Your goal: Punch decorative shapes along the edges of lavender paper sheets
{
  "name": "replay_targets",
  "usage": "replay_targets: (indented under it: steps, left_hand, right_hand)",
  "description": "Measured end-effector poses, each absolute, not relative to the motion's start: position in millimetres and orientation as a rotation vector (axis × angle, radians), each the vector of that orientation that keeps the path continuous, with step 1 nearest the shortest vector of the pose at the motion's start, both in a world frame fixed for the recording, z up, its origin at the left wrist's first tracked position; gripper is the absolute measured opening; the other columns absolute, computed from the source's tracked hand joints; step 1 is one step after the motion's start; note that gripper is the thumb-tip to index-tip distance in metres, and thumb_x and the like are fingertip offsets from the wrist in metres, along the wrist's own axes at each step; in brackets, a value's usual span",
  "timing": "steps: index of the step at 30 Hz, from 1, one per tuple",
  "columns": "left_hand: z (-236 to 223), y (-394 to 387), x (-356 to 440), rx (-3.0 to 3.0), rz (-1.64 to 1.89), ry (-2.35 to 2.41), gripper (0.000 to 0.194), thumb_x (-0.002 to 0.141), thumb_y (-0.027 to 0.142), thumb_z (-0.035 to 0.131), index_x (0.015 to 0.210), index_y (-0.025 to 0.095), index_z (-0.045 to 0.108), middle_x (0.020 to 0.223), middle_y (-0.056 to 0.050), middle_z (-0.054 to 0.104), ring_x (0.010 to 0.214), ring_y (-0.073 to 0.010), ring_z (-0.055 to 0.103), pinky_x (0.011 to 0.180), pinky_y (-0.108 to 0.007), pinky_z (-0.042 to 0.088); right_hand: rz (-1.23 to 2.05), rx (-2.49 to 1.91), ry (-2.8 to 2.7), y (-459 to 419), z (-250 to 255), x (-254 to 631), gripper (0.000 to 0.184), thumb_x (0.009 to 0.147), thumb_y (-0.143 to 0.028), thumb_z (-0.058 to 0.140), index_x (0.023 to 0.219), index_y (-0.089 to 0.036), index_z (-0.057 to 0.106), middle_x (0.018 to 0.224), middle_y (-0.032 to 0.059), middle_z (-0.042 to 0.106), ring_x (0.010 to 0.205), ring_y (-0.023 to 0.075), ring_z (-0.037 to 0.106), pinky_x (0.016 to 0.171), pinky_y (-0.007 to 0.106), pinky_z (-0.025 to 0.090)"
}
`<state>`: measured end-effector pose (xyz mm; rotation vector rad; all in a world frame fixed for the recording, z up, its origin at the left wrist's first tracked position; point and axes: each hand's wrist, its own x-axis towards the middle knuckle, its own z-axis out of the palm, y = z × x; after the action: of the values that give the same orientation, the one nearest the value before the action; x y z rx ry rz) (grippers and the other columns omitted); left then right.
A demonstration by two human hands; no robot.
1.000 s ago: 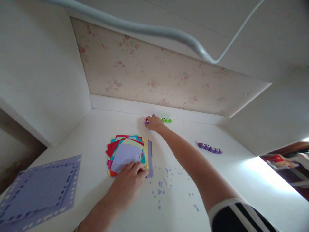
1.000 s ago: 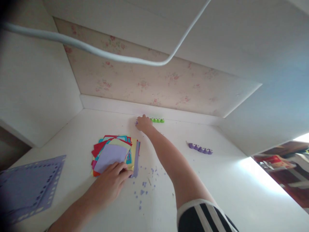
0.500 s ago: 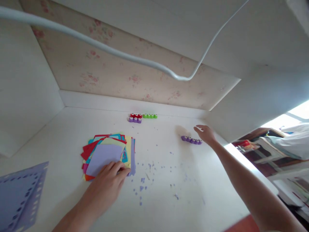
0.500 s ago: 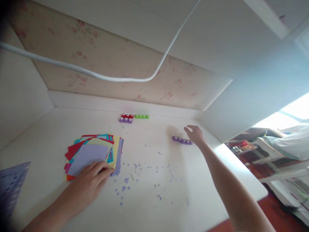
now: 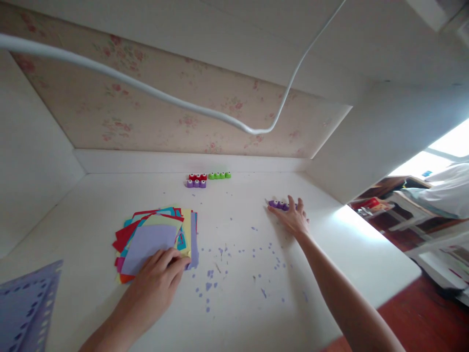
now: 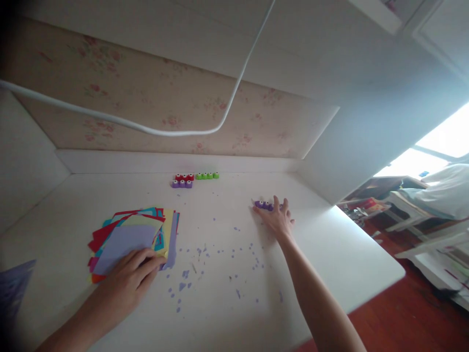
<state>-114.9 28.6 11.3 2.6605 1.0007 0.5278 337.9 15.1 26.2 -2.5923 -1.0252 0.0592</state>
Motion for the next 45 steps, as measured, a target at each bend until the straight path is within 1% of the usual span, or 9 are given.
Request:
replay_targets:
  steps: [5, 7, 9, 11, 16, 19, 25, 37, 45]
  left_hand:
    - [14.3, 26.6, -115.1, 2.646, 0.508, 1.004, 0.024, 0.098, 0.021, 0.047, 0.113, 0.027, 0.064, 0.105, -0.003, 0.060, 0.100, -0.0221, 0.057, 0.090, -0.041, 0.047]
    - [14.8, 26.1, -115.1, 2.644, 0.520, 1.007, 0.024, 0.098, 0.020, 0.047, 0.113, 0.027, 0.064, 0.105, -0.003, 0.060, 0.099, -0.0220, 0.057, 0.090, -0.041, 0.047]
    - [14.8, 25.9, -115.0, 2.641, 0.528, 1.006, 0.024, 0.098, 0.019, 0.047, 0.113, 0.027, 0.064, 0.105, -0.003, 0.060, 0.099, -0.0219, 0.057, 0.090, -0.041, 0.047]
    - [15.0, 25.7, -114.8, 2.635, 0.530, 1.001, 0.024, 0.099, 0.020, 0.046, 0.113, 0.027, 0.063, 0.105, -0.003, 0.060, 0.100, -0.0222, 0.056, 0.091, -0.041, 0.047]
    - [16.9, 25.4, -114.3, 2.627, 0.511, 1.003, 0.024, 0.099, 0.019, 0.046, 0.113, 0.028, 0.063, 0.106, -0.003, 0.059, 0.102, -0.0227, 0.056, 0.092, -0.042, 0.047]
    - [17.2, 25.5, -114.0, 2.637, 0.520, 1.002, 0.024, 0.099, 0.019, 0.046, 0.112, 0.028, 0.063, 0.105, -0.003, 0.059, 0.101, -0.0223, 0.056, 0.092, -0.041, 0.047]
    - [16.3, 25.6, -113.5, 2.640, 0.536, 1.007, 0.024, 0.099, 0.019, 0.046, 0.111, 0.028, 0.064, 0.105, -0.003, 0.059, 0.100, -0.0218, 0.056, 0.090, -0.040, 0.047]
    - [19.3, 25.1, -112.1, 2.632, 0.524, 1.014, 0.024, 0.097, 0.015, 0.048, 0.111, 0.026, 0.065, 0.105, -0.003, 0.060, 0.097, -0.0212, 0.056, 0.089, -0.040, 0.047]
    - [24.2, 23.6, -110.5, 2.628, 0.508, 1.035, 0.024, 0.096, 0.011, 0.050, 0.109, 0.024, 0.065, 0.103, -0.005, 0.060, 0.097, -0.0226, 0.055, 0.089, -0.041, 0.048]
  right_hand:
    - [0.044, -2.631, -1.038, 24.3, 23.7, 342.4, 0.101, 0.068, -0.091, 0.044, 0.153, -0.038, 0.027, 0.165, 0.0119, 0.007, 0.142, 0.0505, 0.022, 0.102, 0.079, 0.020]
    - [0.052, -2.639, -1.069, 25.7, 22.1, 345.9, 0.100, 0.069, -0.091, 0.042, 0.153, -0.038, 0.028, 0.166, 0.0116, 0.007, 0.143, 0.0504, 0.019, 0.102, 0.080, 0.018]
    - [0.060, -2.641, -1.082, 26.9, 21.3, 348.5, 0.097, 0.071, -0.090, 0.040, 0.152, -0.038, 0.030, 0.165, 0.0111, 0.010, 0.143, 0.0497, 0.019, 0.103, 0.079, 0.018]
    - [0.069, -2.642, -1.087, 28.0, 21.4, 350.1, 0.094, 0.072, -0.089, 0.039, 0.151, -0.038, 0.034, 0.165, 0.0109, 0.013, 0.142, 0.0488, 0.024, 0.104, 0.077, 0.020]
    - [0.067, -2.656, -1.105, 29.7, 24.2, 349.9, 0.089, 0.073, -0.088, 0.038, 0.145, -0.037, 0.046, 0.158, 0.0115, 0.029, 0.137, 0.0467, 0.033, 0.104, 0.071, 0.026]
    - [0.085, -2.665, -1.100, 30.3, 26.4, 345.6, 0.087, 0.073, -0.087, 0.037, 0.143, -0.037, 0.048, 0.154, 0.0117, 0.035, 0.135, 0.0462, 0.034, 0.104, 0.071, 0.026]
    - [0.056, -2.665, -1.112, 36.4, 28.1, 327.2, 0.088, 0.074, -0.087, 0.034, 0.141, -0.033, 0.051, 0.149, 0.0135, 0.041, 0.132, 0.0459, 0.036, 0.102, 0.069, 0.028]
    - [0.000, -2.644, -1.237, 85.1, 26.7, 261.3, 0.085, 0.080, -0.084, 0.031, 0.142, -0.028, 0.048, 0.147, 0.0142, 0.042, 0.131, 0.0420, 0.037, 0.104, 0.063, 0.026]
    - [-0.004, -2.504, -1.428, 133.3, 27.7, 198.4, 0.085, 0.082, -0.083, 0.031, 0.141, -0.025, 0.048, 0.147, 0.0172, 0.042, 0.131, 0.0438, 0.036, 0.102, 0.068, 0.024]
